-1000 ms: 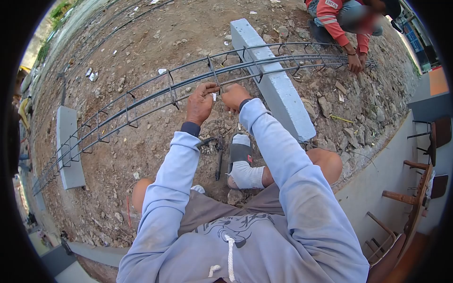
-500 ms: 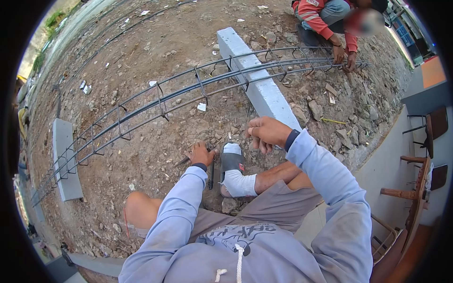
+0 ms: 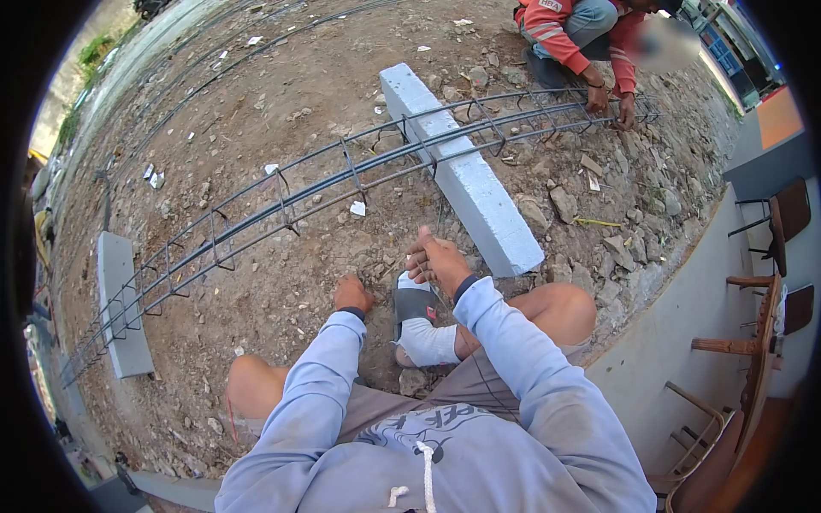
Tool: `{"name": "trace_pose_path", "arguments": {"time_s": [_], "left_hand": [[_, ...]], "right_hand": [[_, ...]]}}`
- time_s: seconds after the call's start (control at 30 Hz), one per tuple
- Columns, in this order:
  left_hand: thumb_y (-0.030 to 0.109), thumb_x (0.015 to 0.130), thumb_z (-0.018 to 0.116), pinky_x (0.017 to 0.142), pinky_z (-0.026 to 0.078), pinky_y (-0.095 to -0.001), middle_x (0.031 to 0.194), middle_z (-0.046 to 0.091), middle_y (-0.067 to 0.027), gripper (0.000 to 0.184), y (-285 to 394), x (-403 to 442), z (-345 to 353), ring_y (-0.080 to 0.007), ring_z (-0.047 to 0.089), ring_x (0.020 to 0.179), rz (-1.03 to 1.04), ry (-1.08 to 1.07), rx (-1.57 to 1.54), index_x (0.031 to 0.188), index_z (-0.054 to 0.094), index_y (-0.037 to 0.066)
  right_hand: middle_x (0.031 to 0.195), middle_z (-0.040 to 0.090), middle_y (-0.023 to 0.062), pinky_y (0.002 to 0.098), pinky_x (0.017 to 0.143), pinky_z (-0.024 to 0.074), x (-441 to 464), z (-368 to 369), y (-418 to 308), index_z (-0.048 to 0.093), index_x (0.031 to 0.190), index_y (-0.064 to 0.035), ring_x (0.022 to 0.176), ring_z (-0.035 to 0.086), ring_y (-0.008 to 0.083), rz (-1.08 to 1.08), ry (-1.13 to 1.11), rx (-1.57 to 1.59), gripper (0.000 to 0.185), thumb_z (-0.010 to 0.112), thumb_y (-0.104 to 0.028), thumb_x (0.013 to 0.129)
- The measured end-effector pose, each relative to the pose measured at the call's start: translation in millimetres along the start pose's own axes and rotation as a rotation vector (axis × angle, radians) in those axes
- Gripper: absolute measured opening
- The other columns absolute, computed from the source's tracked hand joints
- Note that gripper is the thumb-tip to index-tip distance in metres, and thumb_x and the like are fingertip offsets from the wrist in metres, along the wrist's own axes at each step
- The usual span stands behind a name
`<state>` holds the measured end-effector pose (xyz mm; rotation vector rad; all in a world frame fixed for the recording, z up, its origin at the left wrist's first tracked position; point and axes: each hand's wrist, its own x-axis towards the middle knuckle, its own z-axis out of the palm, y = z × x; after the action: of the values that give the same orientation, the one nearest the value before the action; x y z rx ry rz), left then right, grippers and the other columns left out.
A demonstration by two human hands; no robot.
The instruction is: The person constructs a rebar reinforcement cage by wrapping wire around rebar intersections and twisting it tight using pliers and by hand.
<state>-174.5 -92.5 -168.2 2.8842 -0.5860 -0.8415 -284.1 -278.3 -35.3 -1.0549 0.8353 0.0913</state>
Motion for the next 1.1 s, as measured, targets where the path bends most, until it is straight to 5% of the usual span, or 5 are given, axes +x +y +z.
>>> {"name": "trace_pose_path", "arguments": {"time_s": [0.3, 0.5, 0.63, 0.73, 1.1], "left_hand": [[0.026, 0.068, 0.067, 0.071, 0.052, -0.0369, 0.089, 0.067, -0.0179, 0.038, 12, 26, -72, -0.0283, 0.066, 0.076, 0.128, -0.041, -0.502, 0.097, 0.066, 0.001], [0.012, 0.077, 0.061, 0.059, 0.050, -0.0261, 0.084, 0.066, -0.0068, 0.025, 45, 26, -88, -0.0153, 0.063, 0.068, 0.140, -0.175, -1.356, 0.096, 0.065, -0.003], [0.020, 0.086, 0.060, 0.079, 0.048, -0.0310, 0.095, 0.066, -0.0097, 0.029, 61, 34, -74, -0.0177, 0.062, 0.088, 0.214, 0.046, -1.457, 0.104, 0.062, -0.003], [0.025, 0.091, 0.055, 0.086, 0.046, -0.0359, 0.103, 0.064, -0.0119, 0.038, 65, 31, -88, -0.0198, 0.061, 0.095, 0.119, -0.195, -1.755, 0.119, 0.053, 0.000], [0.011, 0.094, 0.046, 0.059, 0.053, -0.0279, 0.077, 0.059, -0.0013, 0.033, 80, 27, -108, -0.0111, 0.059, 0.063, 0.172, -0.324, -1.948, 0.126, 0.050, 0.007]], "right_hand": [[0.085, 0.063, 0.0166, 0.0386, 0.072, 0.0492, 36, 21, 91, 0.056, 0.102, 0.0042, 0.079, 0.063, 0.0295, -0.324, 0.111, -0.949, 0.056, 0.061, -0.046, 0.079], [0.092, 0.064, 0.0216, 0.0405, 0.080, 0.0475, 1, 55, 52, 0.052, 0.106, 0.0046, 0.088, 0.062, 0.0371, -0.045, 0.040, -0.826, 0.056, 0.066, -0.038, 0.072], [0.082, 0.064, 0.0179, 0.0381, 0.072, 0.0494, 13, 24, 51, 0.056, 0.100, 0.0045, 0.079, 0.064, 0.0301, 0.176, 0.103, -0.498, 0.038, 0.064, -0.019, 0.071], [0.078, 0.064, 0.0165, 0.0367, 0.067, 0.0496, 10, -4, 39, 0.057, 0.096, 0.0057, 0.074, 0.064, 0.0271, 0.231, 0.127, -0.165, 0.031, 0.063, -0.013, 0.072], [0.098, 0.064, 0.0206, 0.0423, 0.077, 0.0488, -18, 7, -86, 0.044, 0.135, -0.0169, 0.088, 0.063, 0.0356, -0.341, 0.220, -1.516, 0.057, 0.060, -0.028, 0.081]]}}
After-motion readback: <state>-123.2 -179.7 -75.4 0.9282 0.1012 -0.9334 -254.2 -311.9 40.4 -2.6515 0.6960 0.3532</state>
